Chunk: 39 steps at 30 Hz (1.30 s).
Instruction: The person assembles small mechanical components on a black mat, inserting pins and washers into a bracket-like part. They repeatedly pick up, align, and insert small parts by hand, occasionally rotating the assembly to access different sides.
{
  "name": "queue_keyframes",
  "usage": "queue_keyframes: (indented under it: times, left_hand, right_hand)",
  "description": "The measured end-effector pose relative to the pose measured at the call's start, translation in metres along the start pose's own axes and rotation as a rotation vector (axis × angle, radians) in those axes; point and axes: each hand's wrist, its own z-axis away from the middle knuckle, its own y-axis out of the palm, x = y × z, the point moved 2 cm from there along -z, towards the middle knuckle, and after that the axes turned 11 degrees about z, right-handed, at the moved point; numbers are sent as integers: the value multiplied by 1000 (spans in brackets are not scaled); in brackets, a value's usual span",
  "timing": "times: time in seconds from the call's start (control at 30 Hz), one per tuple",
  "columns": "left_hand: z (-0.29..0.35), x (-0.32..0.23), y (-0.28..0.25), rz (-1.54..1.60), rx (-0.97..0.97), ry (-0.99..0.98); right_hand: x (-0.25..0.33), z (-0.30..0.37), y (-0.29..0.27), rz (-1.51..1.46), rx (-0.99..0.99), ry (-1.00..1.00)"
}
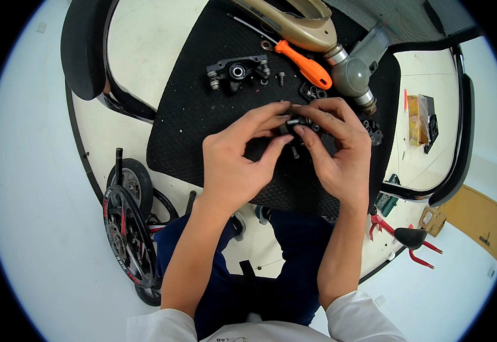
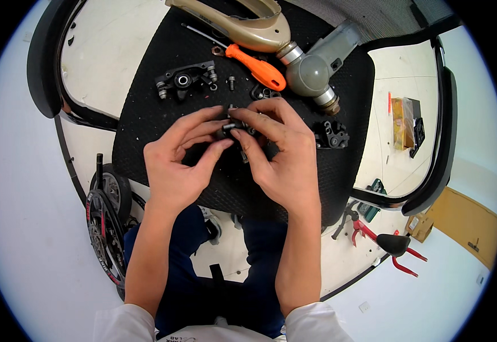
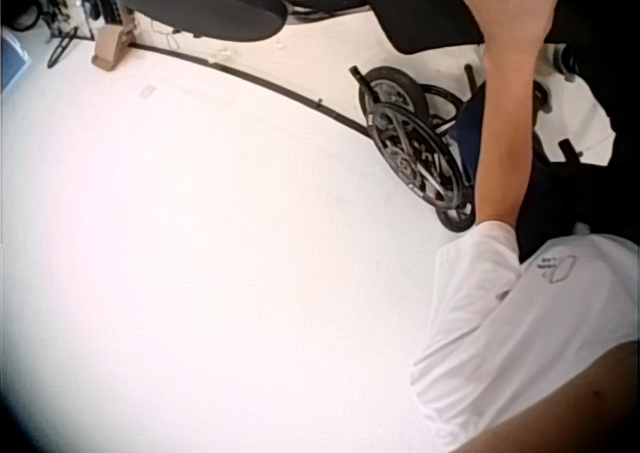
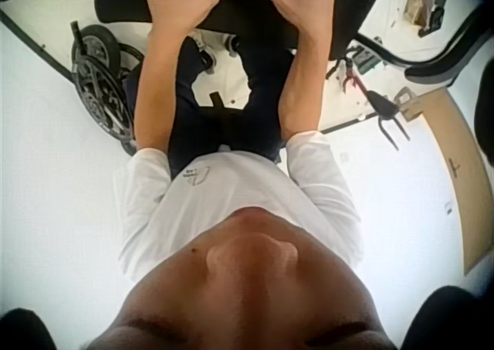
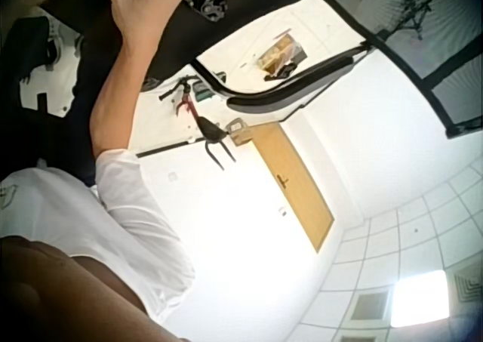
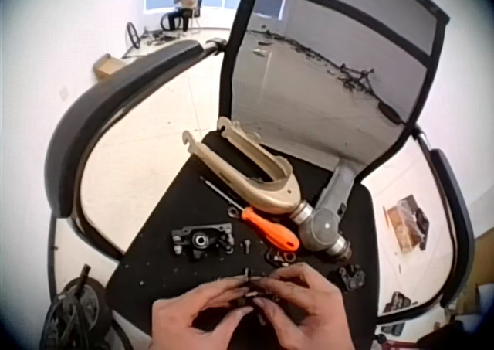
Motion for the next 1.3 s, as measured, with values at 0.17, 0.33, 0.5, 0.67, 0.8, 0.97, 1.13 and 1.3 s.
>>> queue_keyframes:
  times: [0.17,0.33,0.5,0.67,0.8,0.97,1.13,1.3]
  left_hand:
    - [1,-6,0,9,-11,-118]
    - [0,-4,-3,27,-34,-137]
    - [1,-3,-3,-1,-44,-97]
    - [1,4,-11,-103,-43,65]
    - [-2,1,-10,-184,-49,165]
    - [-3,-5,-10,-220,-56,211]
    - [-1,3,-9,-84,-88,83]
    - [0,-3,-5,62,-131,-91]
  right_hand:
    - [1,-1,0,45,27,-42]
    - [6,-3,-3,103,75,-76]
    - [17,-2,-4,239,117,-74]
    - [22,-6,-3,249,67,-89]
    - [11,-4,4,81,-57,50]
    - [1,2,12,-93,-106,130]
    - [5,2,17,-136,-143,163]
    - [5,2,16,-90,-147,111]
